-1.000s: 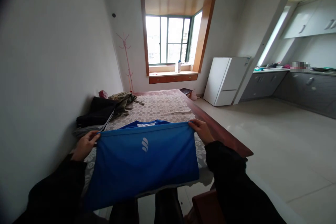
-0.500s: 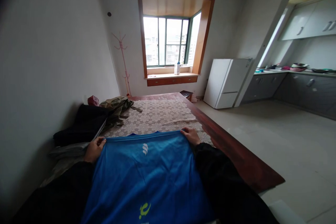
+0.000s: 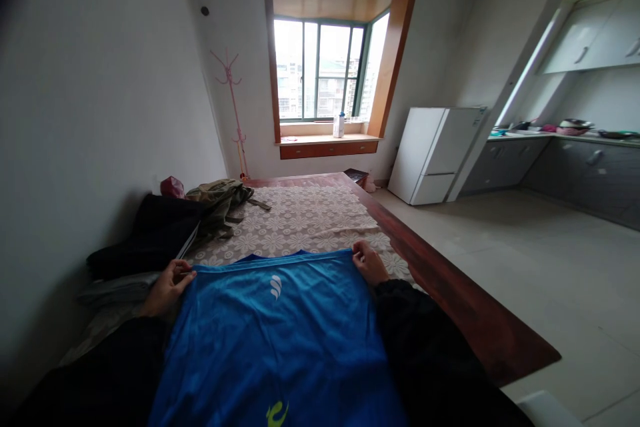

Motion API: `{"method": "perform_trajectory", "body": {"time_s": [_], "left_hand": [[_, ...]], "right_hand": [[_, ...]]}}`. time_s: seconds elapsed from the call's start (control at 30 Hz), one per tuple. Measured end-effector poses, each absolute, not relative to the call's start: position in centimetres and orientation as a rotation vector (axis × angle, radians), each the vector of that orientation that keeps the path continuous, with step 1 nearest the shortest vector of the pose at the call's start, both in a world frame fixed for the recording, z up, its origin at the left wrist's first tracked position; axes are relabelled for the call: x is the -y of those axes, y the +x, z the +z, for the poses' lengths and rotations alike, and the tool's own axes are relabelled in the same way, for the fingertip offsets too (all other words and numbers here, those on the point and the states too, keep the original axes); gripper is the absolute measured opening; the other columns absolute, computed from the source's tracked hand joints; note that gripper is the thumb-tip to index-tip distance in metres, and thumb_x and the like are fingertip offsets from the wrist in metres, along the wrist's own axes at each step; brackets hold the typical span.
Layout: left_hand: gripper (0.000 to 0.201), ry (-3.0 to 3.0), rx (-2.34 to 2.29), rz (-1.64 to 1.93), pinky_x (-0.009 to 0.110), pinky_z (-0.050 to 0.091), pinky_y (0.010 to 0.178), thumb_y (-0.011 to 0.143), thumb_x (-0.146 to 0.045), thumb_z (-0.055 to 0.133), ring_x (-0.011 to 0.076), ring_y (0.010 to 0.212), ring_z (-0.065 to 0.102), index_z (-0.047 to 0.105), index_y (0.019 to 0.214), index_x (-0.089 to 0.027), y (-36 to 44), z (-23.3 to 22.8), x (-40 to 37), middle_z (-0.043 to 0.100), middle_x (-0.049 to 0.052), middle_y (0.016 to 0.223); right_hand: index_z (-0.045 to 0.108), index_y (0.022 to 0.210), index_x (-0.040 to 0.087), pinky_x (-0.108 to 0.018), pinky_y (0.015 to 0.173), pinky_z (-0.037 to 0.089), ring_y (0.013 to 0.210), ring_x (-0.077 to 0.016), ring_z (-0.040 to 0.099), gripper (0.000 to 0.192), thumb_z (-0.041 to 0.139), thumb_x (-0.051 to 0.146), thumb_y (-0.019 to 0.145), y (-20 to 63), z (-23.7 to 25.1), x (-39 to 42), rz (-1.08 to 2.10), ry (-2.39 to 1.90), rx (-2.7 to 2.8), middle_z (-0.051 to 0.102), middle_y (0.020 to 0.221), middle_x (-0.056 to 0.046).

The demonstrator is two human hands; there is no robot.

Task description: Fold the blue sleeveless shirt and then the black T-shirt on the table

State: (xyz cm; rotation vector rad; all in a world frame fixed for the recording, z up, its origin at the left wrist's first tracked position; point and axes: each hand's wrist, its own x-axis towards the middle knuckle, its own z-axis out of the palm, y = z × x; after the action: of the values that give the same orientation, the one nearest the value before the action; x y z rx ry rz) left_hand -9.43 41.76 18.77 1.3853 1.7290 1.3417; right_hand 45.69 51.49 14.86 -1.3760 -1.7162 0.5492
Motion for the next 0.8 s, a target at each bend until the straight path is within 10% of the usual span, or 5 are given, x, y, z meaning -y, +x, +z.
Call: {"method": "perform_trajectory", "body": {"time_s": [0.23, 0.8], "left_hand": [[0.029, 1.586, -1.809, 1.094, 0.042, 0.057, 0.086, 0.066, -0.049, 0.070, 0.0304, 0.090, 0.073, 0.074, 0.081, -0.023, -9.8, 19.4, -41.0, 0.078, 0.006, 0.086], [0.065, 1.739, -1.900, 1.034, 0.040, 0.057, 0.089, 0.073, -0.041, 0.062, 0.0240, 0.088, 0.069, 0.066, 0.134, -0.018, -9.6, 18.5, -41.5, 0.064, 0.011, 0.142]], "right_hand": [[0.076, 0.076, 0.023, -0.039, 0.082, 0.050, 0.087, -0.0254, 0.066, 0.025, 0.052, 0.028, 0.074, 45.5, 15.8, -50.8, 0.603, -1.314, 1.861, 0.075, 0.092, -0.006], [0.076, 0.104, 0.024, -0.037, 0.085, 0.051, 0.089, -0.0229, 0.063, 0.029, 0.060, 0.026, 0.079, 45.9, 14.9, -51.6, 0.490, -1.385, 1.929, 0.070, 0.106, -0.007]]}}
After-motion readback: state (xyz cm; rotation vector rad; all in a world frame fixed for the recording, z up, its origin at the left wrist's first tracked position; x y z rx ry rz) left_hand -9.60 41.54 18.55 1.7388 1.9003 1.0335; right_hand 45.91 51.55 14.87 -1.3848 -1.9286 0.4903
